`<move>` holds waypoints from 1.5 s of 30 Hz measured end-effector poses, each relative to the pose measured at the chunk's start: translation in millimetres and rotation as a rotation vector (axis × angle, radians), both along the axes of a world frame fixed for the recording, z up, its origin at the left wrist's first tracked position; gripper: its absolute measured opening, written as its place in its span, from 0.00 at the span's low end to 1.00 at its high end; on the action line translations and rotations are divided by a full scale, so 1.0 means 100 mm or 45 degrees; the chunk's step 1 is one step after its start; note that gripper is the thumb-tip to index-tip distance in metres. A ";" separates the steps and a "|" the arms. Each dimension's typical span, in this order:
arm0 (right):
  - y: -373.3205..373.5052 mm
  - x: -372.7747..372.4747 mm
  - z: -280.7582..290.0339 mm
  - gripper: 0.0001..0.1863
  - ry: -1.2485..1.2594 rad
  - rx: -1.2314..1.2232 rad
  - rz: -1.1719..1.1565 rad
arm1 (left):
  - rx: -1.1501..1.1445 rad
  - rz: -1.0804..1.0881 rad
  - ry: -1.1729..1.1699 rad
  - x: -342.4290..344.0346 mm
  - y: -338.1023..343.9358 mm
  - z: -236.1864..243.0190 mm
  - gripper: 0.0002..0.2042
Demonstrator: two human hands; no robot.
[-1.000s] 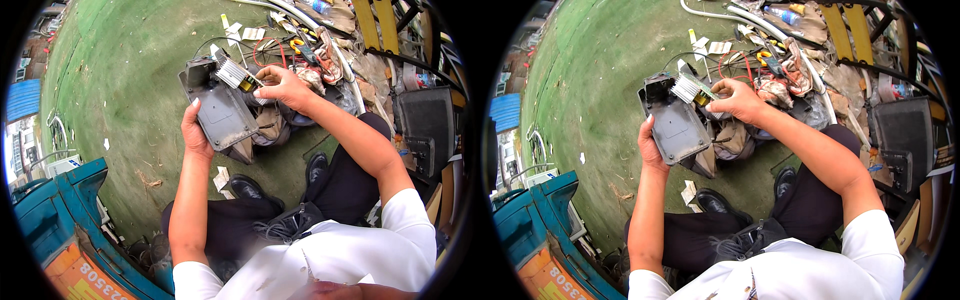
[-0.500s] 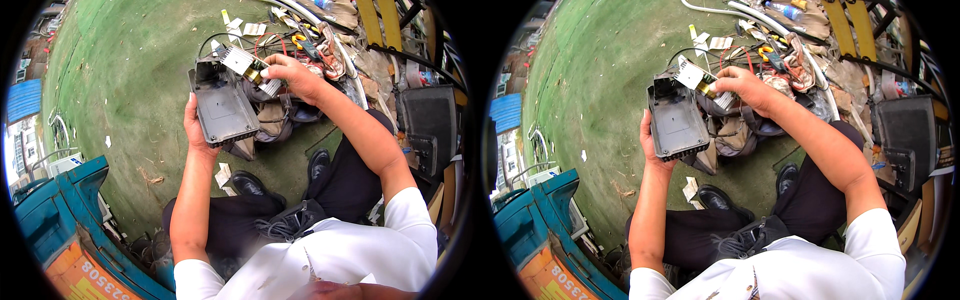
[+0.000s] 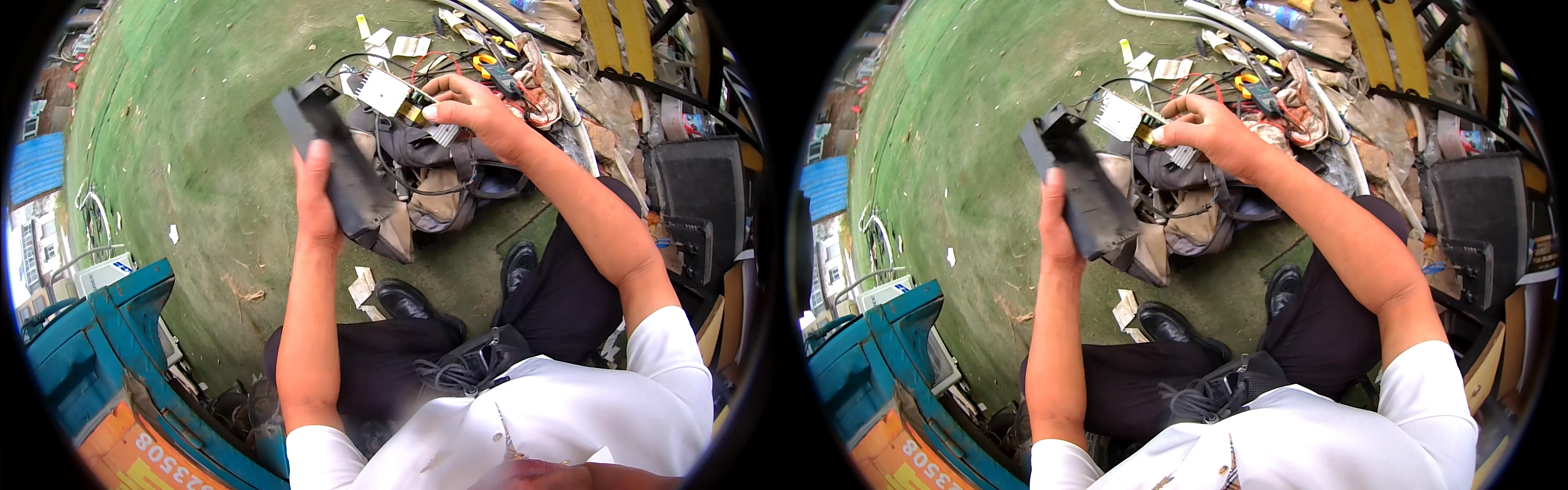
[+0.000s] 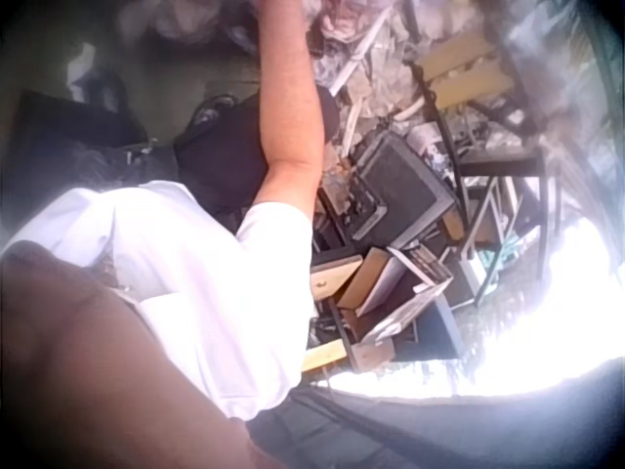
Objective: The person sits on the ground and uses a multimeter to test a circuit board. They place the board into a plastic housing, remove it, and continue testing with the multimeter probes. The person then stands up and walks through a yard filled with discarded appliances.
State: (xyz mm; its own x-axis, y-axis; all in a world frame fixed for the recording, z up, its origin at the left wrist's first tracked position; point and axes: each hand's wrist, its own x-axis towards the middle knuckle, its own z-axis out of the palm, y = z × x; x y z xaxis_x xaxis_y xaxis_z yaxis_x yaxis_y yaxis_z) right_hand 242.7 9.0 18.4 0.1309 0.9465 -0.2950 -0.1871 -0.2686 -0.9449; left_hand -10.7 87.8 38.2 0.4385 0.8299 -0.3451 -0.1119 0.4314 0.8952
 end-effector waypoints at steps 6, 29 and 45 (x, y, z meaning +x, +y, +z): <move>0.01 -0.07 0.04 0.33 0.179 -0.079 -0.059 | 1.450 0.232 1.653 0.15 0.03 0.35 0.50; 0.07 -0.13 0.19 0.29 0.280 -0.032 0.001 | -0.258 0.116 -0.401 -0.06 0.27 -0.01 0.25; 0.10 -0.03 0.17 0.30 0.112 0.159 -0.086 | -0.542 -0.047 -0.459 -0.09 0.35 -0.16 0.35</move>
State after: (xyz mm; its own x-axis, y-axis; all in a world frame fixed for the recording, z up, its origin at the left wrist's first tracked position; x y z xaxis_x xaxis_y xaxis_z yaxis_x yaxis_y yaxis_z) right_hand 239.3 19.2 35.0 0.1745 0.9663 -0.1891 -0.2845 -0.1344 -0.9492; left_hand -19.3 123.1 21.9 0.6171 0.6320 -0.4688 -0.3568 0.7557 0.5491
